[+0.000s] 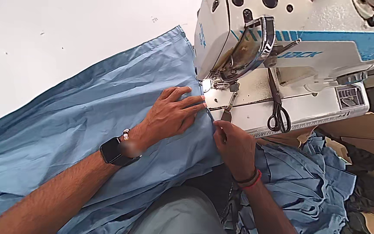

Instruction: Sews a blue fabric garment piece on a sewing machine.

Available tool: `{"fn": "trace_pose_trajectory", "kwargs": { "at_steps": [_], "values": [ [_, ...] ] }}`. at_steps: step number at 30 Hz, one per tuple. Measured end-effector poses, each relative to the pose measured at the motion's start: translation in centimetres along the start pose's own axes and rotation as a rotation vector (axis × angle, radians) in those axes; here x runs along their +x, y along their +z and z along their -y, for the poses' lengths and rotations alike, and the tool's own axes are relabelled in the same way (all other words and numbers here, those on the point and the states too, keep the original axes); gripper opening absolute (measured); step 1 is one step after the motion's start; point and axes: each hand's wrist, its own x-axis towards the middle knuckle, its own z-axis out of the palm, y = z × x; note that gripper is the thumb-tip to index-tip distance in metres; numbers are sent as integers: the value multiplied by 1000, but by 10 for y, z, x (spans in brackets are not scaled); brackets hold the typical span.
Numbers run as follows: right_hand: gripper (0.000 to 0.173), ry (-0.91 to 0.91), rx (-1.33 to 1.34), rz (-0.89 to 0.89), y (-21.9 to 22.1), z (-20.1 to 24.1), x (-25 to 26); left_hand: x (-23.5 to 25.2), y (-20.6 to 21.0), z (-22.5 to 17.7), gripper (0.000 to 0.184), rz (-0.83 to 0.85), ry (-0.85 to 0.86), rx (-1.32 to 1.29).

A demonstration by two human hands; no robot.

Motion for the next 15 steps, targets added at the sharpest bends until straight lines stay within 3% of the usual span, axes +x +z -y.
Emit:
{"fn": "trace_pose_trajectory", "kwargs": {
  "at_steps": [6, 9, 10, 13, 15],
  "values": [
    [17, -136, 105, 156, -10, 0, -47, 0, 0, 1, 41, 16, -6, 0],
    [16, -103, 316, 471, -24, 3, -54, -1, 0, 0, 41, 21, -12, -4],
    [16, -45, 376, 426, -28, 7, -48, -2, 0, 0, 41, 21, -7, -11],
    [21, 121, 288, 17, -19, 16, -7, -1, 1, -1, 41, 15, 1, -24],
    [23, 229, 255, -26, 0, 14, 22, 0, -1, -1, 40, 12, 5, -23]
  ]
}}
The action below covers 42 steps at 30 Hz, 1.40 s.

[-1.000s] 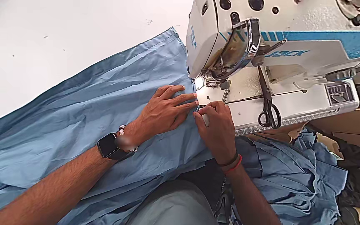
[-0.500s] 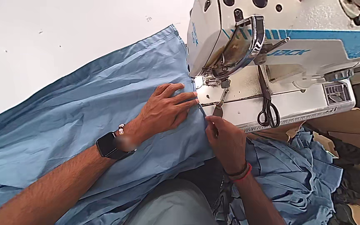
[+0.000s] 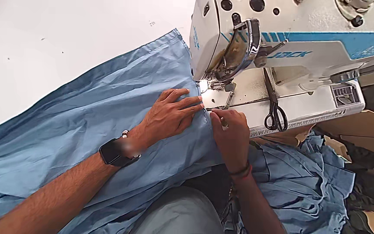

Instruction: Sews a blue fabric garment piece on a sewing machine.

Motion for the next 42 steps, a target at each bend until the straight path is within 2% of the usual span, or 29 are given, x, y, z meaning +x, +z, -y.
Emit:
{"fn": "trace_pose_trajectory", "kwargs": {
  "at_steps": [2, 4, 8, 10, 13, 19, 25, 29, 38, 40, 42],
  "values": [
    [22, 84, -25, 6, 17, 1, 15, 0, -1, 0, 40, -3, 8, 2],
    [20, 51, -133, -32, 26, 5, 18, 0, -1, 0, 40, -4, 5, -1],
    [19, -255, -301, -150, 41, 6, 10, 0, -2, -1, 39, 0, 8, 6],
    [19, -294, -291, -109, 37, 4, 5, -1, -3, -1, 39, -6, 0, 20],
    [23, -251, -205, -8, 24, -6, -8, 0, -1, -1, 40, -25, -21, 58],
    [35, -343, -421, 71, 18, -4, -17, 0, -2, 2, 37, 4, 19, -4],
    [39, -325, -392, 75, 18, -7, -15, 1, -2, 6, 38, 5, 6, 29],
    [40, -277, -418, 83, 24, -1, 7, 12, -2, 23, 38, -29, 12, 55],
    [41, -184, -458, 79, 41, 23, 44, 47, -20, 84, 30, -45, 207, 96],
    [41, -175, -458, 53, 46, 26, 44, 42, -32, 62, 31, 26, 82, 227],
    [40, -179, -433, -33, 54, 22, 38, 23, -48, 5, 32, 172, -261, 344]
  ]
}}
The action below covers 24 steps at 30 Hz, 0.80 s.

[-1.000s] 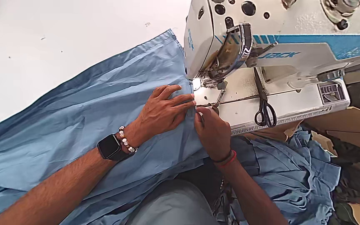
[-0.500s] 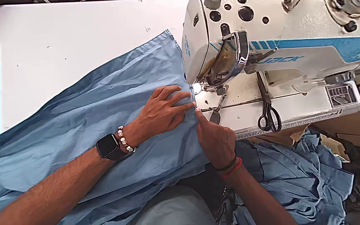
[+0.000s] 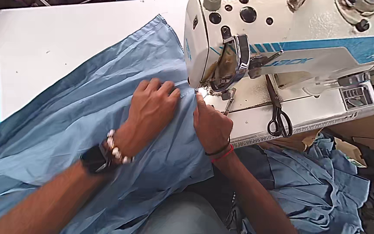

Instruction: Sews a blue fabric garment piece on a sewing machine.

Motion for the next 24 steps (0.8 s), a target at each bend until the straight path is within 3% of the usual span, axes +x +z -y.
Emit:
{"fn": "trace_pose_trajectory", "kwargs": {
  "at_steps": [3, 5, 8, 10, 12, 14, 16, 19, 24],
  "values": [
    [34, 45, 37, -69, 7, -3, -13, -69, -6, -49, 59, 141, -450, 51],
    [30, 84, 48, -80, 5, -6, -13, -106, 17, -41, 77, 131, -522, -41],
    [30, 123, 71, -43, -1, -10, -8, -112, 37, 38, 80, 61, -308, -130],
    [31, 139, 106, -7, -6, -13, -5, -86, 34, 94, 79, 114, -128, -139],
    [34, 143, 179, 5, -9, -15, -2, -52, 20, 121, 74, 180, -53, -113],
    [35, 129, 228, -2, -8, -14, -9, -22, -4, 101, 54, 208, -52, -91],
    [32, 90, 210, -27, -4, -13, -16, -6, -11, 51, 29, 39, -50, -230],
    [32, 38, 158, -56, -2, -9, -22, -1, 25, 3, 34, -114, 50, -472],
    [37, 17, 95, 9, -8, -4, -23, -1, 50, 8, 41, -137, 101, -333]
  ]
}}
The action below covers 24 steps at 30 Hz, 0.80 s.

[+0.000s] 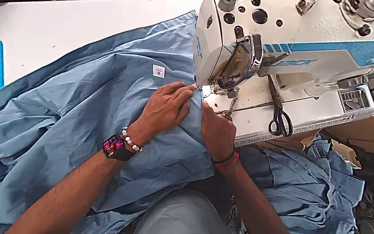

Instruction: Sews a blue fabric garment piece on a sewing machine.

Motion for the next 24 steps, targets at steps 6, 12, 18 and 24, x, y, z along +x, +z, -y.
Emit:
{"fn": "trace_pose_trajectory", "kwargs": {
  "at_steps": [6, 12, 18, 24],
  "values": [
    [43, 57, -107, -29, 6, 7, 6, -15, -23, -29, 46, 40, -204, 181],
    [40, -8, -50, -82, 10, -7, -23, -127, -64, -51, 74, 38, -908, 320],
    [71, -35, -96, 29, 9, -5, -27, -148, -82, 111, 86, 188, -485, 294],
    [42, -45, 204, -2, -14, -22, -16, -17, -85, 10, 31, 17, -235, -57]
  ]
}}
